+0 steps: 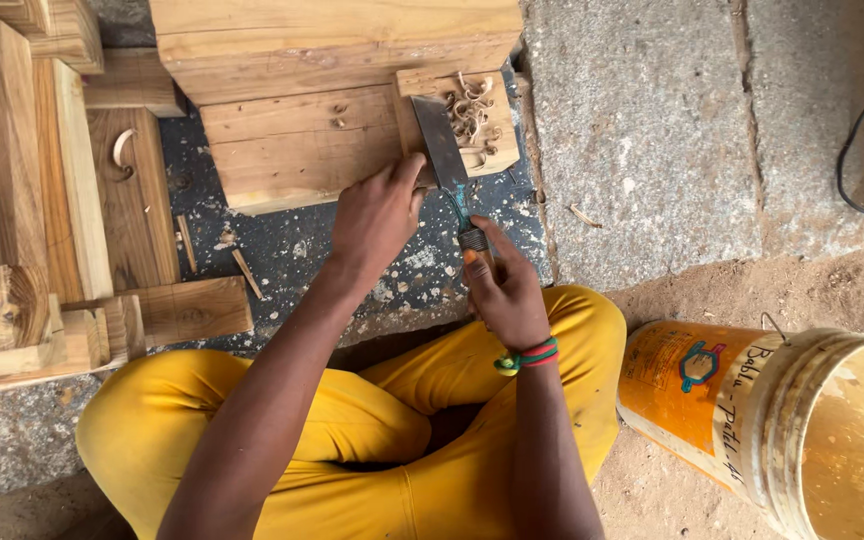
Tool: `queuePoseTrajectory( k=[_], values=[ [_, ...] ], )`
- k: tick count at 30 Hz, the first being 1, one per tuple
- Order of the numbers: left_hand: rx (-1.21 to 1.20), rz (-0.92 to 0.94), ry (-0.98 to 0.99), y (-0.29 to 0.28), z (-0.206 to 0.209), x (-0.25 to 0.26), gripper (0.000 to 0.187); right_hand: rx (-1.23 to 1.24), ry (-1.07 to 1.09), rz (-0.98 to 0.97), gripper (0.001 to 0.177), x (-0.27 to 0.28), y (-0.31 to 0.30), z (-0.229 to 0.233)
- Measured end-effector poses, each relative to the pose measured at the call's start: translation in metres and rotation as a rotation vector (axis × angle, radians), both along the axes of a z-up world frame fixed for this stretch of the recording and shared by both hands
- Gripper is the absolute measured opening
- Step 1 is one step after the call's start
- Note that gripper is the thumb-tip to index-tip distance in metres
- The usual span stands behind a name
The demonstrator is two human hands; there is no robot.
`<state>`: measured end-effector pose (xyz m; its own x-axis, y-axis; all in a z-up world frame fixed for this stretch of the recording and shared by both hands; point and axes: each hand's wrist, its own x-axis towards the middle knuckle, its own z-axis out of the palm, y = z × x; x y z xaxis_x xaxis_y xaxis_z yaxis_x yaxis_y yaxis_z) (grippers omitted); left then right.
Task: The person sits cross-legged on the floor and uses a chisel to carve a small wooden block, creating wood shavings. They then reach into a bucket to retrieve small wooden dowels and continue carving them with the chisel.
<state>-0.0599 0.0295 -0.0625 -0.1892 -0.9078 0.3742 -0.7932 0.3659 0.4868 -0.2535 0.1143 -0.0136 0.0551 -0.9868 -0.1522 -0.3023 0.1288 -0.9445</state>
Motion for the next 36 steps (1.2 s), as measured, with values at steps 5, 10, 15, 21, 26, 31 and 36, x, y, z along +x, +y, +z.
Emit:
queuePoseTrajectory(
  k=[5, 10, 15, 21, 26, 31, 36],
  values=[
    [0.019, -0.011, -0.127, -0.007, -0.009, -0.008, 0.031, 0.134, -0.396, -0.091, 0.048, -0.012, 0.005, 0.015],
    [0.012, 0.036, -0.335, -0.008, -0.023, -0.020, 0.040, 0.150, -0.438, -0.237, 0.050, -0.019, 0.012, 0.026],
    [-0.095, 0.071, -0.433, 0.000, -0.027, -0.020, 0.033, 0.114, -0.426, -0.259, 0.049, -0.023, 0.011, 0.020],
    [-0.019, 0.073, -0.378, -0.001, -0.018, -0.020, 0.034, -0.217, 0.377, -0.174, 0.048, -0.013, 0.014, 0.002],
    [-0.050, 0.073, -0.372, -0.002, -0.021, -0.016, 0.039, -0.336, 0.842, -0.096, 0.047, 0.001, -0.001, -0.002],
    [-0.110, 0.088, -0.384, 0.000, -0.025, -0.012, 0.036, -0.329, 0.792, -0.062, 0.050, 0.012, -0.008, -0.003],
    [-0.019, 0.108, -0.405, 0.005, -0.017, 0.002, 0.029, -0.336, 0.753, -0.041, 0.049, 0.022, -0.003, -0.003]
  ],
)
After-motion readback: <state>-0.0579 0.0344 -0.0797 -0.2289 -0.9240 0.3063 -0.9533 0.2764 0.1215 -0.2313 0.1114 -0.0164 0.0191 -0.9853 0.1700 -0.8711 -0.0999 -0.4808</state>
